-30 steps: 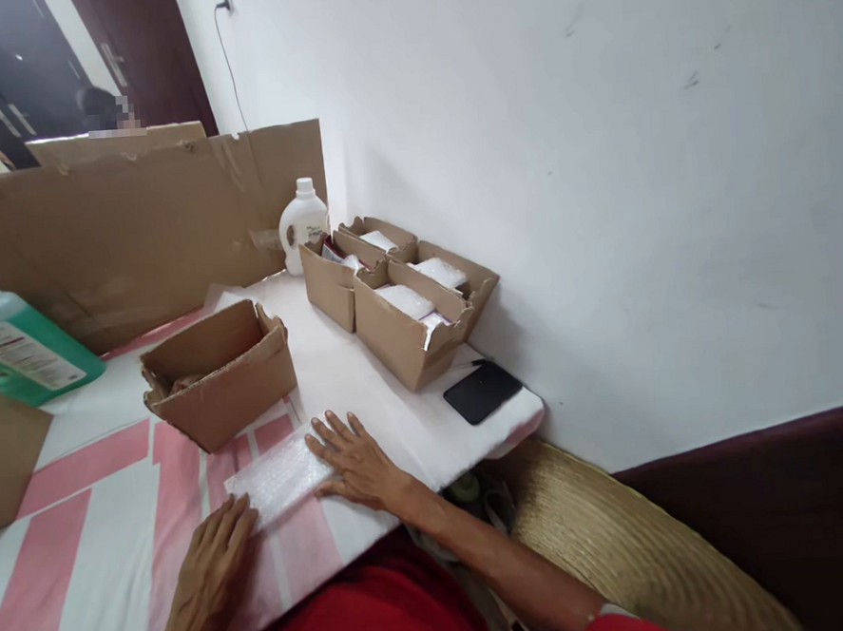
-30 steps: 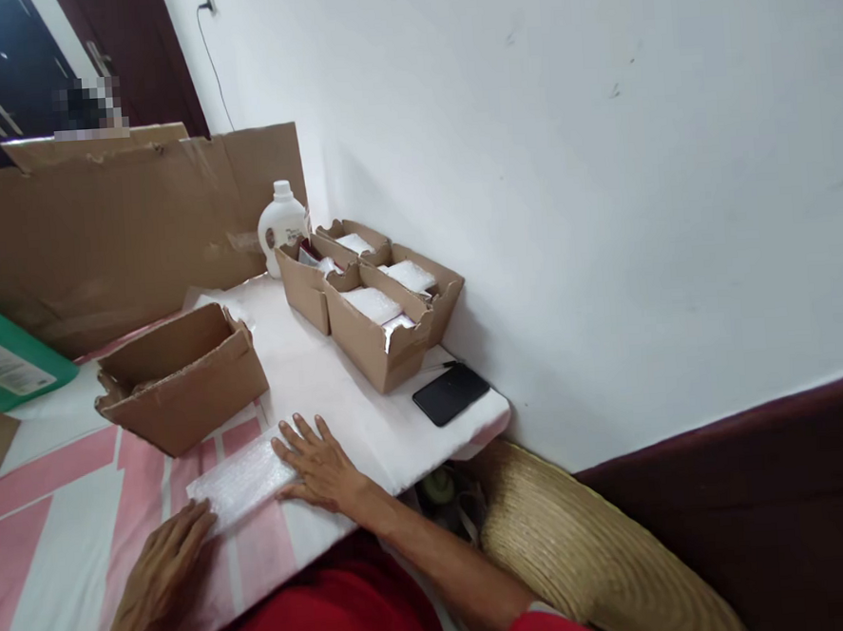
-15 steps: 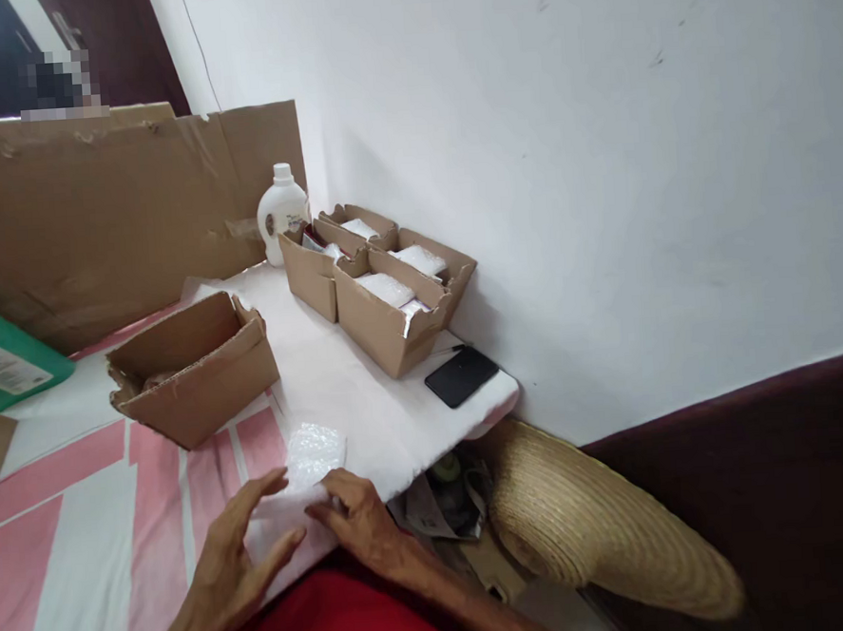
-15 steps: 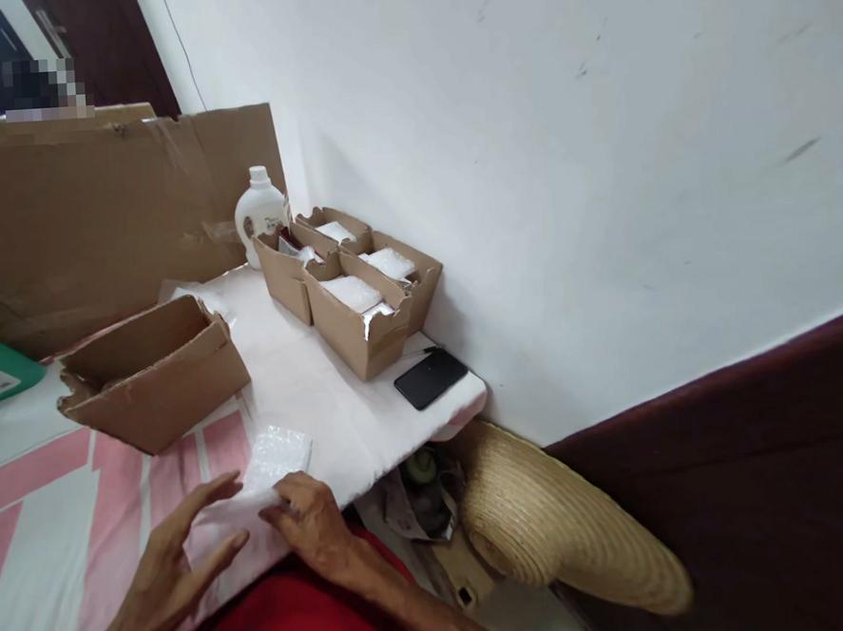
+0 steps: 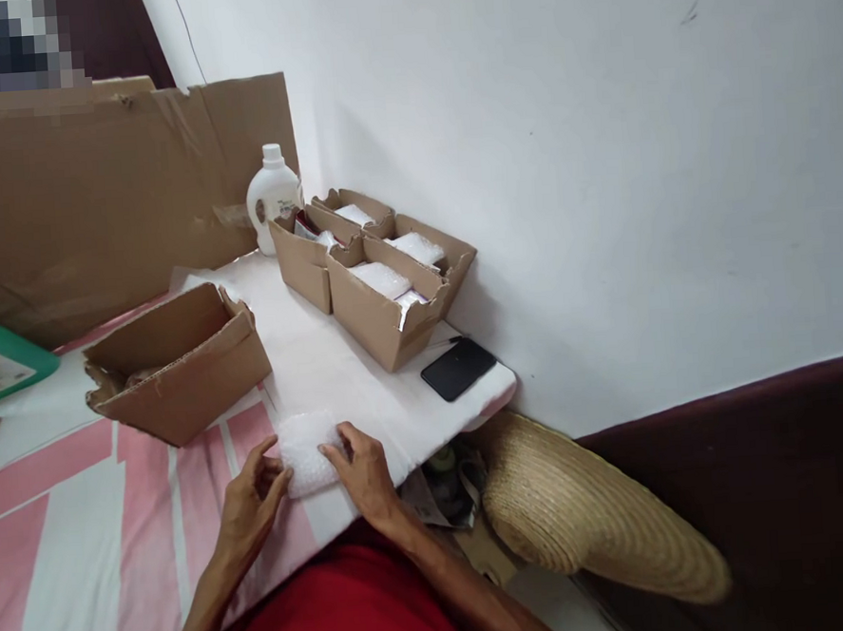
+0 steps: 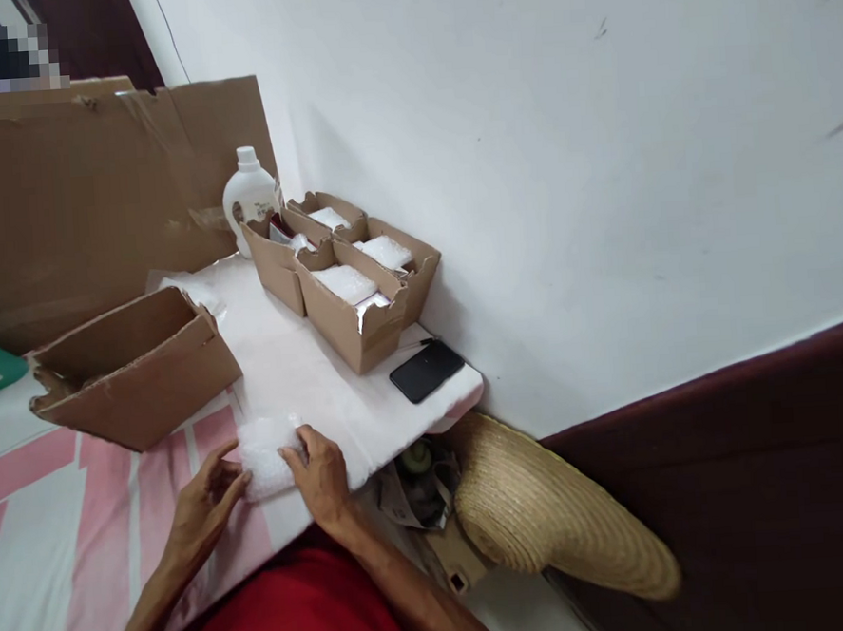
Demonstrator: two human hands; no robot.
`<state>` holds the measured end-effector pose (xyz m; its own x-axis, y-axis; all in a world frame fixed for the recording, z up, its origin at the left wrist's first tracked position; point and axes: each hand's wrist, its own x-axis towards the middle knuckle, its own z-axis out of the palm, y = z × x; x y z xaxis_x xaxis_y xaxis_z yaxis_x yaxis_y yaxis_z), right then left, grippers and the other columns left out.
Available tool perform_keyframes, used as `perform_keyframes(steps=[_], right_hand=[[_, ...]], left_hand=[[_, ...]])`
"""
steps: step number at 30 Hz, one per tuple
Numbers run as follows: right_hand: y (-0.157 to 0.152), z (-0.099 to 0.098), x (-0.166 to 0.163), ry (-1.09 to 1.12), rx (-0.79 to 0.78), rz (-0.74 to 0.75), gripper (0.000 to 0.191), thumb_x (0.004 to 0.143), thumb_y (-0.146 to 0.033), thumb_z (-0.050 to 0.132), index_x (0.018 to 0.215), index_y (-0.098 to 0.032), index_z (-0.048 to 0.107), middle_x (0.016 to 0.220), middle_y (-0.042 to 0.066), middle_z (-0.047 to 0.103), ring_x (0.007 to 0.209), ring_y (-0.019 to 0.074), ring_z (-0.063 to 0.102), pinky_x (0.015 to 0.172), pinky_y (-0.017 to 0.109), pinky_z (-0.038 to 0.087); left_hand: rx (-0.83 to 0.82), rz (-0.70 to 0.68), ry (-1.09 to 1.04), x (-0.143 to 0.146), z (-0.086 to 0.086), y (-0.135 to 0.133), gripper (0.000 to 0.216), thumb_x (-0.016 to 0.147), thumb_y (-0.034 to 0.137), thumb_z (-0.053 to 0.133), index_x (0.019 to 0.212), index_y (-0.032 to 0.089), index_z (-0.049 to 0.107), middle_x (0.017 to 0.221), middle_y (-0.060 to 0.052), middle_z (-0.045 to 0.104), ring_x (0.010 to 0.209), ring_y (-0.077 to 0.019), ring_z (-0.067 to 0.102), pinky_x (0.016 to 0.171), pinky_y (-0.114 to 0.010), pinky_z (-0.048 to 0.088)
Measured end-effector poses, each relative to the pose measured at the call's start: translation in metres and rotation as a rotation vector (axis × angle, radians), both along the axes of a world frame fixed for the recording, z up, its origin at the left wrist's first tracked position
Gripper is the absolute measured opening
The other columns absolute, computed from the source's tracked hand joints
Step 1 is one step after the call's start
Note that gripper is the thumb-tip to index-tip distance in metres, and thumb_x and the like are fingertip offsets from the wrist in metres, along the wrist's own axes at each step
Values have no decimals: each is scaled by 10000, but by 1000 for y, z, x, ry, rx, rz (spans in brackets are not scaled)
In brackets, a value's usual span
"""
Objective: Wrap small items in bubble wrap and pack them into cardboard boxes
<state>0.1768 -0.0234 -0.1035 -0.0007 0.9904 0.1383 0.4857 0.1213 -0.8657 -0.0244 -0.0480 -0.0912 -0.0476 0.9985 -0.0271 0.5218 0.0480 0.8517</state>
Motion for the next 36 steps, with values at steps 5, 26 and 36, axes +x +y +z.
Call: perform_keyframes(steps=[5,26,36], right_hand=[[4,-9,-7,-177,145,-70,346,920,-224,636,1254,-178,558,1121,100,655,1036,250,644,875,368,547],[32,-22,30,-633,280,487,853,1009,-661,398,1609,-75,242,1652,190,308,1545,312,266,1236,522,264],[15,-7,51,-640,527,506,666,909,-442,691,1465,-144,477,1453,207,567,1366,356,503,1079,513,453]], left_hand=[[187,76,214,14,-2,-5,456,937,425,524,1325,188,560,974,-61,705,768,-182,684,717,-343,579],[560,-277,891,47,-50,-10,750,1008,432,448,1625,151,128,1602,-164,420,1539,-273,295,1227,-463,267],[678,-254,896,34,-50,-7,501,968,163,430,1467,187,471,1488,-150,559,1436,-272,462,1087,-399,444]])
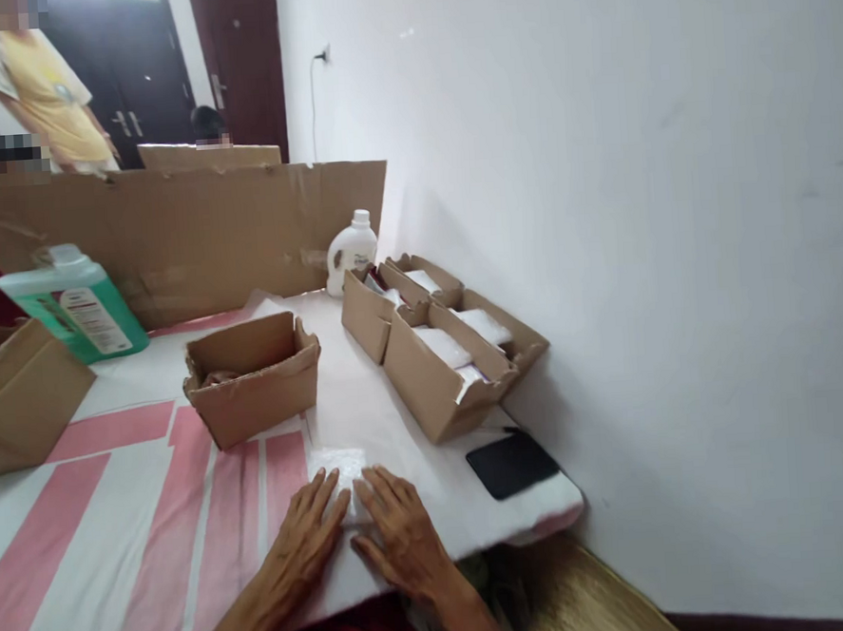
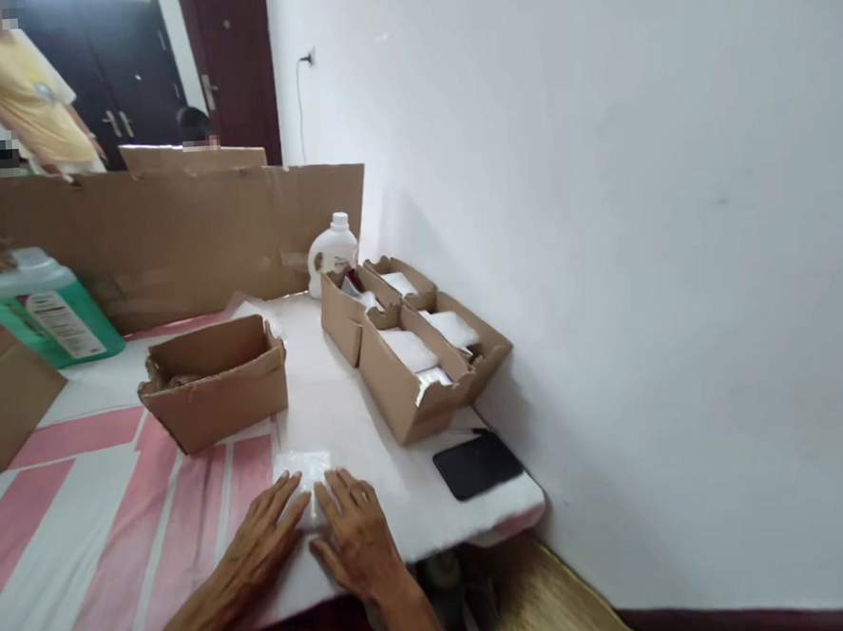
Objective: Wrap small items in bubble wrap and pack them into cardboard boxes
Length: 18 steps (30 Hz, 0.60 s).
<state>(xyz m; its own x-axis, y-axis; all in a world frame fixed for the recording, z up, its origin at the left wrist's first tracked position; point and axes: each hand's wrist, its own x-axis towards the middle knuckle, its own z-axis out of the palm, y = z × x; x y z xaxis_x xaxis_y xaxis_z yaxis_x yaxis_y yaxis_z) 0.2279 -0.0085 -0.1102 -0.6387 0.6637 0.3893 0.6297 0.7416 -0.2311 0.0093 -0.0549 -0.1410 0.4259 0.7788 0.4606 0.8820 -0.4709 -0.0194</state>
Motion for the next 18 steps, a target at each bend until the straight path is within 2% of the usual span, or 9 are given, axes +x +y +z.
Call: perform_keyframes(steps=[2,4,7,10,12,14,16,18], right_hand=[[-2,-4,-4,27,66,33,406,959,-316,618,1334,-169,565,1300,166,668,1221,312,606,1006,463,494],[-1,-8,-11,55,140,30,267,996,-237,525,1247,-176,592,1189,140,707,1106,289,649,935,433,511],[7,-6,-21,73,232,27,266,992,-118,421,1168,-180,611,1063,115,728,979,273,671,847,412,512],[21,12,-24,77,266,32,268,964,-68,400,1045,-198,621,892,77,719,811,248,667,721,375,507],[35,37,-19,112,243,5,222,966,-96,420,982,-212,608,826,57,694,752,236,656,683,360,511],[51,75,-10,180,180,-52,151,979,-155,461,963,-225,594,805,42,673,737,221,658,674,337,529],[69,122,-6,237,107,-127,78,992,-219,518,959,-238,586,785,19,654,689,192,647,623,290,525],[88,172,-13,284,164,-181,85,995,-268,548,918,-249,579,740,-2,621,623,176,609,565,272,495]], left_hand=[[23,-48,-16,-2,4,3,416,945,109,417,1320,185,581,1376,-137,640,1392,-271,508,1062,-402,469],[21,-72,-69,-2,13,8,348,919,81,429,1186,180,630,1268,-118,694,1306,-262,580,1030,-403,501],[19,-69,-170,0,33,18,265,882,54,461,1018,190,644,1127,-79,737,1084,-214,683,942,-364,556],[40,-18,-298,-7,55,29,244,909,103,489,1072,200,643,1135,-80,731,1023,-184,693,912,-332,574],[94,53,-410,-21,60,32,275,939,186,529,1196,201,625,1175,-92,723,1062,-183,689,924,-319,576],[163,144,-499,-39,52,30,317,946,250,563,1258,214,610,1156,-80,734,1062,-180,697,912,-294,579],[219,227,-540,-56,31,24,317,942,251,568,1254,235,616,1115,-59,751,1038,-178,712,892,-280,583],[257,291,-539,-66,5,18,300,937,229,556,1228,244,625,1096,-55,761,1021,-185,722,880,-289,586]])
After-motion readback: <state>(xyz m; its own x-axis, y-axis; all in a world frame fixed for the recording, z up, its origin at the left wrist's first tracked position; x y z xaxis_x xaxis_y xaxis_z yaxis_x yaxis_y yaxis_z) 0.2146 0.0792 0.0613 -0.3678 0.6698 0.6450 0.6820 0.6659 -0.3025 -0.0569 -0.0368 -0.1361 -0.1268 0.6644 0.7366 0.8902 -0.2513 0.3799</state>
